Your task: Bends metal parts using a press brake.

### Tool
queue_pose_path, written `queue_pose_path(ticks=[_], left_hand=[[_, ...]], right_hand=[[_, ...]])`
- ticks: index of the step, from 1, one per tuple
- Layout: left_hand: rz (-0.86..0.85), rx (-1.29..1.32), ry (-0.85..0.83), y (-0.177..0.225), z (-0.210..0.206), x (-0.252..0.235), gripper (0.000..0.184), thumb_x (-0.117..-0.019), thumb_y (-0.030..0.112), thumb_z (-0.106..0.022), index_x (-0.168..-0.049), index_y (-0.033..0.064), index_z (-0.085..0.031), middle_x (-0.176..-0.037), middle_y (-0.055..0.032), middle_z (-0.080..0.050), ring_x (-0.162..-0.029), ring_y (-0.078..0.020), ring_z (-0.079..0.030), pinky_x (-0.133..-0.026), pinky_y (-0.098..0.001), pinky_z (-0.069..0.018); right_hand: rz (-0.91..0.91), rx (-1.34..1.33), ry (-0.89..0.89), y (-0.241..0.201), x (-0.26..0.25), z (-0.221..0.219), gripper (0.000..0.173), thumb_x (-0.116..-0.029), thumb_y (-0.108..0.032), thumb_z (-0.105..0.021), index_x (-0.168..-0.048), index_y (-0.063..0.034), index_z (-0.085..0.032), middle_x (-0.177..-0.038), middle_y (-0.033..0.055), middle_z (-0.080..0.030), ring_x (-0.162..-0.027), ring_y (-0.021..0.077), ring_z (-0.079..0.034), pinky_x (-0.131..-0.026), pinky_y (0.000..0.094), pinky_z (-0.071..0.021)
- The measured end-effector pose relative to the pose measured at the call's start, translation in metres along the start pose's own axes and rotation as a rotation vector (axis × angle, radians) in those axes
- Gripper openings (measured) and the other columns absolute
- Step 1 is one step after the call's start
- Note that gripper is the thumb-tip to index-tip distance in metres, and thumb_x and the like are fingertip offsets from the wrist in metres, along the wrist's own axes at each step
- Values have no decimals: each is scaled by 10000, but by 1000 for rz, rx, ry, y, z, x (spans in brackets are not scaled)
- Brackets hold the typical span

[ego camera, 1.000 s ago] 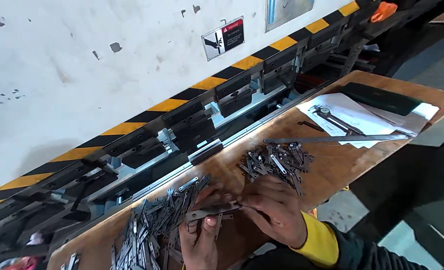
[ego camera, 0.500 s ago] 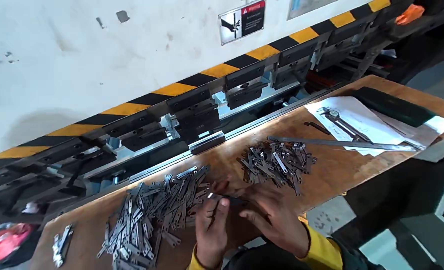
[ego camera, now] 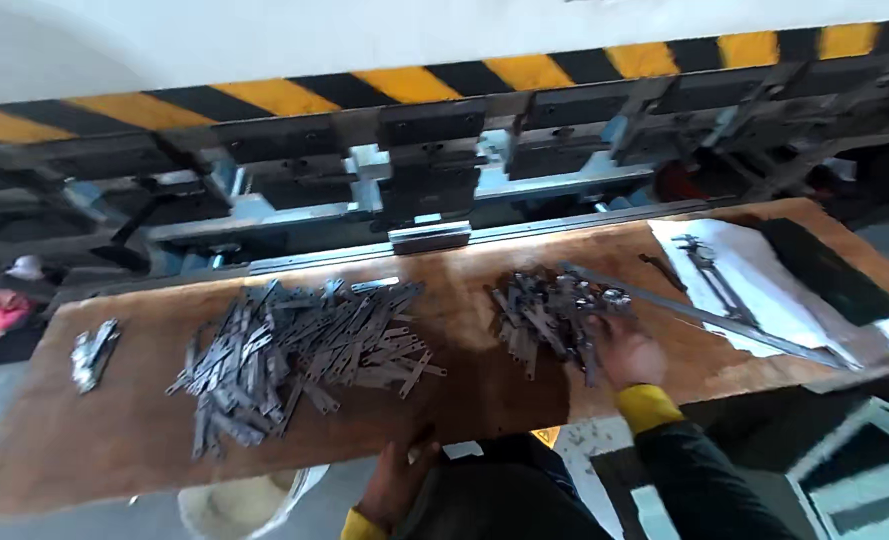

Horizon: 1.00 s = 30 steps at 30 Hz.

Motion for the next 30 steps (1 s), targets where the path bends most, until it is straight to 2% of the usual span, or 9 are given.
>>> queue_pose_path(ticks=[2, 5, 7, 10, 14, 18, 22, 24, 30], left_hand=[[57, -37, 2, -6, 2, 3, 467, -1014, 329, -624, -1389, 50, -609, -1322, -111, -677, -1239, -186, -642, -1105, -412, -499], [116, -94, 12, -10, 9, -1, 500, -1022, 389, -602, -1406, 70, -599, -1344, -110, -668, -1249, -207, -639, -1108, -438, -493], [151, -136, 82, -13, 23, -2, 502, -1019, 414, -598, -1410, 100, -605, -1328, -100, -681, -1230, -217, -655, -1091, -462, -508], [194, -196, 201, -22, 49, -1, 473, -1022, 429, -576, -1399, 146, -620, -1300, -62, -698, -1207, -201, -666, -1075, -473, -518], [271, -280, 352, -26, 91, 9, 460, -1029, 438, -566, -1380, 150, -639, -1290, -59, -703, -1201, -204, -669, -1073, -478, -516], [396, -419, 545, -40, 138, 24, 417, -1036, 430, -558, -1355, 180, -659, -1251, -49, -720, -1163, -232, -687, -1023, -531, -534], [475, -500, 656, -43, 171, 28, 399, -1041, 403, -545, -1371, 204, -648, -1272, -32, -712, -1154, -239, -689, -996, -558, -535], [480, -564, 673, -32, 179, 23, 390, -1042, 393, -539, -1366, 210, -654, -1278, -35, -706, -1148, -243, -687, -984, -544, -539], [453, -809, 548, -4, 180, -21, 354, -1026, 394, -577, -1328, 234, -670, -1372, -39, -646, -1273, -271, -610, -1004, -536, -526]], right_hand=[[27, 72, 27, 8, -14, -12, 358, -1078, -320, -538, -1283, -77, -703, -1297, 282, -646, -1167, 541, -619, -884, 759, -486], [131, 161, 36, 12, -26, -41, 387, -1077, -280, -527, -1413, -115, -625, -1422, 255, -584, -1358, 520, -494, -1020, 730, -437], [181, 186, 49, 5, -25, -46, 409, -1069, -248, -538, -1461, -141, -584, -1429, 257, -573, -1370, 528, -469, -1048, 724, -405], [199, 168, 61, 1, -21, -44, 337, -1075, -206, -523, -1376, -140, -659, -1376, 222, -632, -1326, 494, -536, -1054, 715, -410], [183, 86, 101, -7, -13, -23, 342, -1056, -112, -504, -1360, -106, -662, -1321, 262, -646, -1218, 539, -597, -909, 752, -473], [231, 77, 94, -4, -22, -24, 401, -1041, -58, -486, -1430, -66, -586, -1429, 251, -577, -1348, 533, -493, -1024, 740, -415], [270, 163, -34, 7, -27, -59, 447, -1042, -267, -573, -1468, -134, -569, -1572, 159, -467, -1478, 464, -353, -1099, 749, -316], [254, 152, -12, 9, -22, -61, 435, -1031, -295, -576, -1440, -148, -603, -1583, 137, -459, -1496, 454, -324, -1120, 739, -291], [279, -46, 138, -9, 10, -36, 350, -969, -218, -628, -1287, -91, -700, -1518, 241, -491, -1446, 546, -341, -1120, 750, -287]])
Point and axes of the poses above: each hand's wrist, its own x-axis away from the middle knuckle, its own z-axis out of the back of the hand, y = z × x, the point moved 8 cm from there along -x, towards the middle knuckle
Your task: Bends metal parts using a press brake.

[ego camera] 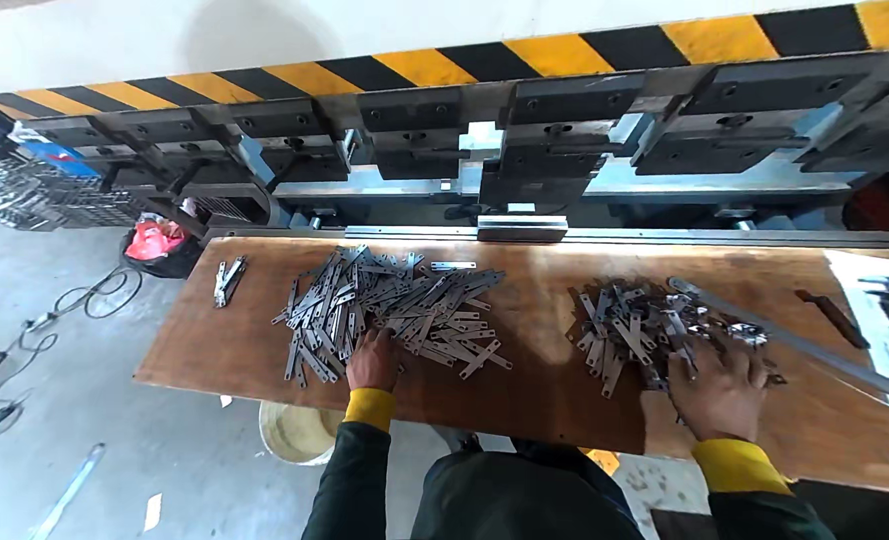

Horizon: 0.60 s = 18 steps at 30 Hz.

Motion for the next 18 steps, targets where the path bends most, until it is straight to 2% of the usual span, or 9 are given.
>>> queue_pose_path(ticks=[2, 6, 13, 16, 18], left_hand=[[-6, -51, -36, 3, -3, -12, 364, -1009, 394, -602, -1323, 225, -675, -1403, -46, -624, -1300, -287, -588, -1015, -547, -517], [-24, -142, -66, 5, 0, -22, 336, -1003, 390, -609, -1271, 211, -703, -1379, -44, -640, -1278, -285, -606, -1011, -555, -515], [-91, -266, -34, 8, 7, -22, 349, -1062, 371, -484, -1256, 196, -715, -1370, -37, -653, -1302, -265, -592, -1038, -531, -496], [-104, -239, 24, 7, 12, -19, 369, -1071, 368, -450, -1239, 187, -724, -1324, -37, -681, -1280, -254, -608, -1044, -511, -489], [-54, -115, -28, 3, 17, -18, 390, -1076, 396, -448, -1283, 186, -703, -1324, -60, -678, -1266, -267, -619, -1041, -538, -496]], right_hand=[[7, -39, 7, -8, 8, 2, 333, -968, -208, -638, -1268, -84, -710, -1500, 255, -503, -1441, 557, -342, -1124, 749, -286], [-45, -82, -31, -2, 24, -5, 345, -942, -166, -680, -1271, -65, -703, -1501, 265, -494, -1404, 575, -378, -1105, 748, -316], [-89, -51, -67, 15, 50, -20, 363, -963, -227, -641, -1284, -67, -696, -1478, 268, -516, -1383, 570, -414, -1086, 737, -350], [-105, -22, -82, 19, 57, -33, 408, -942, -225, -632, -1321, -80, -672, -1483, 247, -522, -1379, 550, -432, -1063, 730, -371], [-120, -11, -87, 20, 58, -39, 433, -945, -237, -632, -1356, -100, -653, -1505, 235, -505, -1397, 546, -412, -1061, 738, -359]])
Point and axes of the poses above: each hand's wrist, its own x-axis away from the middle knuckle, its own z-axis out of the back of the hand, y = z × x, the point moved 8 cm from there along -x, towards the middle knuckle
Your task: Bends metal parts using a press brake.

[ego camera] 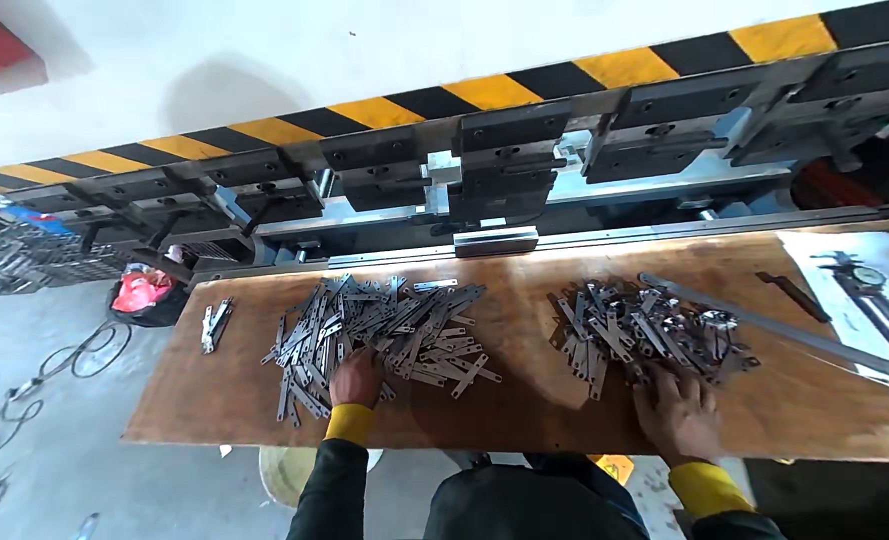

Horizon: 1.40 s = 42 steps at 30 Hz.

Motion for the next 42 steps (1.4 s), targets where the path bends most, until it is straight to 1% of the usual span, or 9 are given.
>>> queue_pose_path(ticks=[10, 15, 19, 22, 26, 30, 34, 40, 42], left_hand=[[20, 435, -17, -16, 5, 20, 399, -1066, 398, -528, -1244, 91, -709, -1135, -132, -731, -1066, -290, -697, -985, -556, -519], [-208, 648, 111, 23, 21, 52, 277, -1041, 260, -595, -1151, 46, -731, -1036, -87, -749, -957, -182, -720, -916, -425, -578], [-585, 611, 301, 78, 36, 81, 254, -1010, 242, -590, -1045, 66, -769, -959, -37, -753, -896, -131, -722, -848, -355, -608], [-920, 471, 510, 123, 57, 113, 268, -1009, 296, -587, -964, 146, -805, -957, -6, -761, -972, -156, -705, -875, -337, -585], [-1124, 453, 583, 145, 69, 132, 242, -1040, 319, -577, -1009, 211, -791, -1064, 37, -758, -1098, -140, -670, -962, -310, -546], [-1084, 690, 480, 140, 62, 126, 205, -1018, 281, -638, -1138, 157, -749, -1125, -1, -747, -1120, -136, -674, -986, -309, -566], [-1016, 865, 431, 138, 49, 124, 232, -986, 239, -694, -1174, 105, -712, -1099, -18, -751, -1052, -131, -713, -948, -327, -610], [-860, 885, 420, 127, 35, 118, 308, -972, 197, -677, -1217, 12, -683, -1101, -39, -746, -1030, -128, -709, -916, -310, -607], [-813, 900, 407, 117, 25, 114, 300, -979, 198, -652, -1205, 3, -684, -1077, -29, -748, -992, -116, -714, -893, -304, -616]], right_hand=[[-9, -7, 38, -1, 4, 4, 433, -922, -234, -643, -1335, -104, -660, -1512, 238, -496, -1403, 549, -401, -1067, 744, -342], [111, -223, 103, -60, 3, 47, 424, -957, -307, -605, -1270, -34, -689, -1376, 261, -588, -1296, 506, -517, -1043, 696, -414], [63, -717, -310, -134, 11, 50, 358, -1064, -318, -502, -1259, -78, -683, -1100, 54, -741, -968, 175, -724, -864, 416, -618], [-121, -1115, -785, -179, 29, 43, 471, -1115, -381, -376, -1188, -27, -679, -1025, 67, -731, -914, 181, -713, -861, 400, -607], [-90, -1184, -1053, -200, 45, 50, 233, -1041, -245, -593, -1107, -44, -693, -887, 29, -721, -791, 139, -704, -758, 332, -612], [115, -1095, -907, -202, 41, 63, 170, -1027, -177, -632, -1099, -38, -697, -939, 28, -742, -847, 137, -729, -808, 334, -628], [178, -785, -779, -196, 37, 63, 228, -1031, -297, -625, -1127, -109, -712, -992, 10, -728, -869, 91, -691, -818, 303, -581], [446, -379, -33, -171, 27, 46, 238, -1019, -323, -612, -1008, -141, -765, -993, 71, -723, -937, 214, -704, -800, 391, -610], [497, -145, -1, -153, 28, 11, 252, -1013, -317, -594, -971, -136, -764, -986, 82, -730, -963, 266, -715, -787, 433, -618]])
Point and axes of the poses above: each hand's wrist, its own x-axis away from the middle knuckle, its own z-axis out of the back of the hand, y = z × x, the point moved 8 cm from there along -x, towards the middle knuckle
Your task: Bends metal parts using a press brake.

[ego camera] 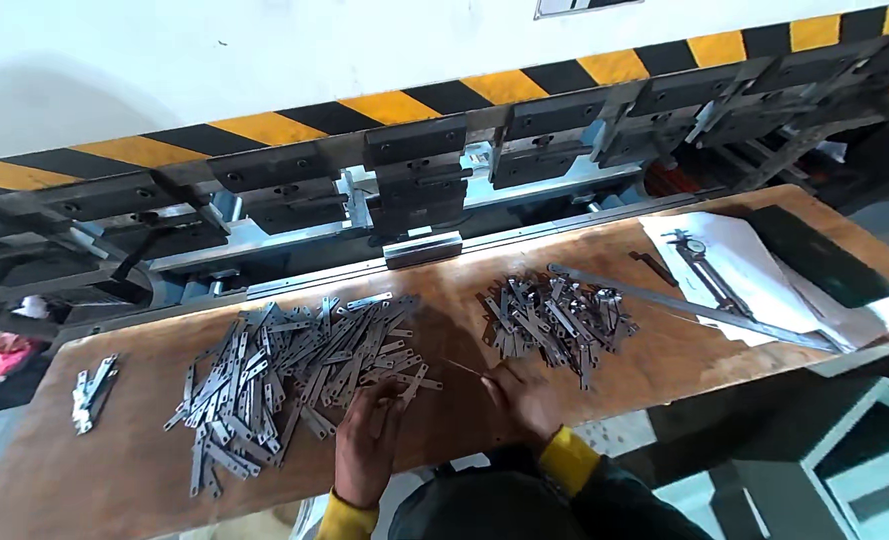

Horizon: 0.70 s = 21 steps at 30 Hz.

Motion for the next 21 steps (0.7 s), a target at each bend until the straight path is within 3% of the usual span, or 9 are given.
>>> queue_pose_path(ticks=[3, 6, 7, 9, 11, 15, 17, 21], left_hand=[[77, -26, -17, -16, 0, 17, 295, -987, 220, -632, -1190, 17, -700, -1064, -14, -755, -958, -90, -721, -870, -286, -620], [176, -69, -5, -41, 2, 36, 309, -983, 230, -618, -1181, 12, -710, -1046, -31, -760, -938, -94, -726, -858, -289, -619], [217, -98, 6, -51, 0, 44, 311, -975, 225, -609, -1178, 13, -712, -1043, -45, -759, -934, -116, -728, -857, -313, -619], [268, -194, 20, -70, -7, 55, 319, -965, 233, -603, -1173, 23, -722, -1060, -79, -755, -965, -210, -728, -890, -426, -602], [245, -305, 7, -82, -22, 62, 324, -955, 249, -625, -1158, 28, -746, -1137, -128, -746, -1081, -349, -699, -993, -568, -530], [111, -479, -68, -95, -59, 66, 340, -901, 331, -670, -1152, 121, -762, -1312, -151, -671, -1250, -427, -597, -1026, -617, -484], [84, -554, -98, -97, -69, 67, 380, -906, 403, -666, -1179, 156, -758, -1364, -163, -642, -1306, -439, -559, -1061, -616, -460], [100, -569, -117, -92, -67, 66, 377, -895, 384, -704, -1184, 148, -753, -1385, -185, -623, -1344, -472, -511, -1099, -645, -406]], right_hand=[[-93, 168, -341, 21, 15, -39, 257, -1017, -309, -569, -1027, -124, -748, -1127, 108, -725, -1143, 320, -673, -909, 497, -578], [-431, -164, -426, 36, 10, -36, 310, -1029, -306, -571, -1169, -78, -728, -1214, 120, -698, -1156, 265, -663, -1003, 465, -539], [-559, -348, -370, 44, 6, -36, 312, -1025, -272, -593, -1198, -37, -702, -1183, 126, -703, -1081, 241, -687, -967, 437, -558], [-776, -741, -279, 53, -6, -43, 293, -1062, -192, -552, -1276, 1, -599, -1108, 129, -704, -902, 203, -724, -797, 375, -618], [-942, -1006, -270, 50, -23, -51, 315, -1095, -168, -497, -1369, -13, -500, -1093, 158, -704, -827, 238, -737, -706, 386, -628], [-965, -1127, -308, 42, -79, -70, 309, -1097, -145, -495, -1383, -30, -514, -1110, 138, -734, -838, 226, -743, -708, 340, -609], [-936, -1078, -306, 39, -114, -77, 269, -1101, -163, -494, -1317, -24, -574, -1113, 123, -740, -851, 206, -743, -719, 325, -604], [-903, -968, -355, 33, -179, -99, 285, -1113, -210, -470, -1285, -27, -604, -1121, 123, -735, -890, 199, -735, -747, 341, -587]])
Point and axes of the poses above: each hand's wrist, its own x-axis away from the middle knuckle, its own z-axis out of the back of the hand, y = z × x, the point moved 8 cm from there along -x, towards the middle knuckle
